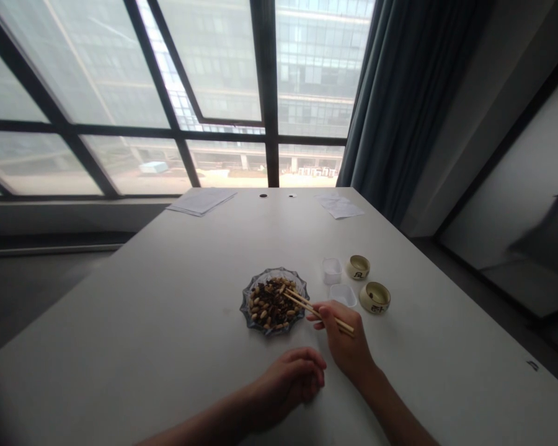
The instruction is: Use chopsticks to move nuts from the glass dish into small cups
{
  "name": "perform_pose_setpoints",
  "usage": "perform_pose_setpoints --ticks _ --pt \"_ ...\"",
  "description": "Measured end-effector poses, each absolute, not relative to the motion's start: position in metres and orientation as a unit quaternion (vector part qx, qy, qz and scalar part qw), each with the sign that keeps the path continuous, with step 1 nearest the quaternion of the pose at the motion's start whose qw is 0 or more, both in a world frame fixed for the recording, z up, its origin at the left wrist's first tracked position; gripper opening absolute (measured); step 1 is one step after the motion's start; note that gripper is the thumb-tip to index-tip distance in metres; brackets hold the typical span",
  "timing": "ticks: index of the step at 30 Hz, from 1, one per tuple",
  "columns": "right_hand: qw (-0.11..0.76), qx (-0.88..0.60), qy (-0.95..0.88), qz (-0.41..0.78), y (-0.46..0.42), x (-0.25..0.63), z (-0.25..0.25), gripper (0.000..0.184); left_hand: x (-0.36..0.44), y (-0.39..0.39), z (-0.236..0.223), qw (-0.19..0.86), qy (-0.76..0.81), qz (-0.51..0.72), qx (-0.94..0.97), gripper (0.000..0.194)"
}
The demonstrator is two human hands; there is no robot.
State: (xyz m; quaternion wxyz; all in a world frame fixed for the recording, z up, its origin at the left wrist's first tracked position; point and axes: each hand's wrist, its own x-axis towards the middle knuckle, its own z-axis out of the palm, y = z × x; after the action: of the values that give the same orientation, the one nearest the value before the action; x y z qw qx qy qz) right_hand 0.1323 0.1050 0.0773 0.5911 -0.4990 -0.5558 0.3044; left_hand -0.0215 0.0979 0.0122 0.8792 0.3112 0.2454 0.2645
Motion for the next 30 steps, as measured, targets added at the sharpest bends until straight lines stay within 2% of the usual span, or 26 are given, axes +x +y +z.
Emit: perform_pose_setpoints --ticks 7,18,25,30 --pt "0.587 -0.489 -0.562 0.317 0.11 0.133 0.064 0.05 -0.022 0.098 0.012 0.88 0.245 0.262 0.313 0.024" --pt "0.655 -0.531 -0.462 0.273 0.092 0.134 0.079 0.051 -0.023 0.097 0.014 0.881 0.241 0.268 0.307 0.024" --pt "0.696 -0.587 -0.378 0.168 0.043 0.204 0.092 0.055 -0.024 0.097 0.012 0.884 0.239 0.262 0.304 0.024" --pt "0.731 -0.619 -0.276 0.085 0.011 0.243 0.085 0.047 -0.025 0.098 0.011 0.883 0.24 0.266 0.301 0.025"
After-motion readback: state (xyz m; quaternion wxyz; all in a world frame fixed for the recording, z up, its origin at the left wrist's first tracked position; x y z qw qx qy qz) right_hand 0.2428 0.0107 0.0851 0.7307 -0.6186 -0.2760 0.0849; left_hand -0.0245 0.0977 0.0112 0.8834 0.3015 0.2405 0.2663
